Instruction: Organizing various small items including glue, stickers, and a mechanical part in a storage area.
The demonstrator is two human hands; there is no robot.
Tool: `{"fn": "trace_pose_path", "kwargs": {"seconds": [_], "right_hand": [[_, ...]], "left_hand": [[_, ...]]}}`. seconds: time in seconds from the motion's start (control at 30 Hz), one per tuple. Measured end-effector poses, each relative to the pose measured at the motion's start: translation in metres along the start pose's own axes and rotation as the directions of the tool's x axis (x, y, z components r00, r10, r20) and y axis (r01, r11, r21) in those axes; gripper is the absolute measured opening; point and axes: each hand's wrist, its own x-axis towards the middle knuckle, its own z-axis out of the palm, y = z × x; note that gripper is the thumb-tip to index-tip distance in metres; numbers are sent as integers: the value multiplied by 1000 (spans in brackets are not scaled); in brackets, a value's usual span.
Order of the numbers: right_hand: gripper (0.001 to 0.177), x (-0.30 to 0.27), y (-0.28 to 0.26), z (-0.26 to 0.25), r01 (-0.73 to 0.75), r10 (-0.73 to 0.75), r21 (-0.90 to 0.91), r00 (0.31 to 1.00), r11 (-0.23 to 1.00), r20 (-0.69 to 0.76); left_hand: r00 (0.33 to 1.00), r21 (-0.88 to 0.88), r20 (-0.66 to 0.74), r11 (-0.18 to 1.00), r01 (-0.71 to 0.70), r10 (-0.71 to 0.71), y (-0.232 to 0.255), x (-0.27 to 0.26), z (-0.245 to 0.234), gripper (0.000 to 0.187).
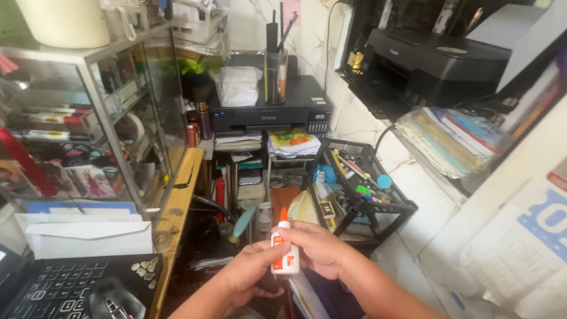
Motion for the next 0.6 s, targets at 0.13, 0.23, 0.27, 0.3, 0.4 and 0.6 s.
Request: {"fn": "trace_pose_path", "kwargs": {"seconds": [0.13, 0.23, 0.27, 0.3, 0.4, 0.6], "right_hand": [[35, -8, -3, -6, -24, 24, 2, 999, 1000, -27], [34, -15, 12, -14, -3, 3, 13, 1000, 1000, 10], [33, -20, 16, -14, -10, 10, -4, 1000, 1000, -13], [33, -21, 15, -13, -6, 6, -24, 999, 1000, -35], [33, -33, 24, -6, -50, 50, -4, 998, 999, -43], [30, -40, 60, -19, -84, 85, 5, 993, 996, -77]], "left_hand": [[1000, -3, 13, 1000, 17, -17, -1, 4, 10, 32], [1000, -2, 13, 1000, 15, -15, -17, 7, 14, 30], [1000, -1, 17, 1000, 2, -2, -28, 9, 12, 31], [1000, 8, 21, 1000, -20, 20, -32, 12, 9, 32], [1000, -26, -2, 1000, 7, -7, -40, 3, 16, 32], [995, -13, -21, 995, 97, -97, -61, 8, 23, 30]]}}
